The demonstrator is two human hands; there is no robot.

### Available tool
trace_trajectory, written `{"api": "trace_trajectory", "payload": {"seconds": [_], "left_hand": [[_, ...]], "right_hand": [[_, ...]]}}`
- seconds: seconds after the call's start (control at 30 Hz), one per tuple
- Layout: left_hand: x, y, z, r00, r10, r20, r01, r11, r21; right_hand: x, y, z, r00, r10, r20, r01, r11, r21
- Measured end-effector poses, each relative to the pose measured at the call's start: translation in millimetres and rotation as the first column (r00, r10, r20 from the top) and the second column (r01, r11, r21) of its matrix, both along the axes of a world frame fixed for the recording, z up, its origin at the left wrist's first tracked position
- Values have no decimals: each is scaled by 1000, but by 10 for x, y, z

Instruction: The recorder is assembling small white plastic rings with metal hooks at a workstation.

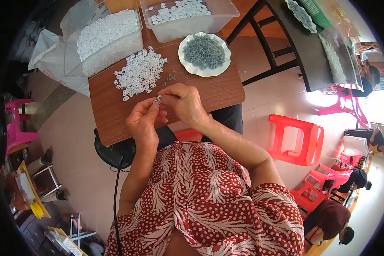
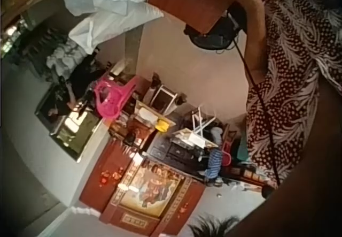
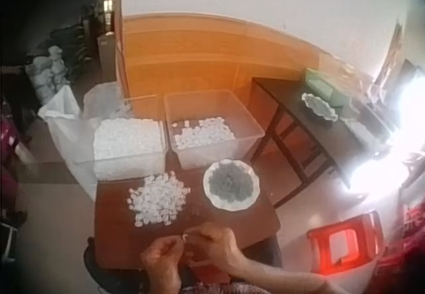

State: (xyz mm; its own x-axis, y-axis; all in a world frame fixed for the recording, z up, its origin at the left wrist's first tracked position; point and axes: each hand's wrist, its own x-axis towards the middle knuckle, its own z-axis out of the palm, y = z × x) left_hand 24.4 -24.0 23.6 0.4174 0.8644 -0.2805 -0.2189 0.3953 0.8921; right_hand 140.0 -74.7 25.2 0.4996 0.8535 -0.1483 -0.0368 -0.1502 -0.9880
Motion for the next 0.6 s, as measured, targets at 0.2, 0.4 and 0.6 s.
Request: {"api": "trace_trajectory", "payload": {"seconds": [0.2,0.4,0.6], "left_hand": [[12,-45,-53,1000,7,10,-7,1000,-8],[33,-46,-66,1000,-2,21,3,1000,-8],[28,-62,-27,999,-19,46,21,999,-42]], "right_hand": [[-44,-45,-51,938,-23,346,-8,996,87],[-57,-67,-155,979,-85,186,69,993,94],[-131,-120,-116,872,-138,469,61,983,175]]}}
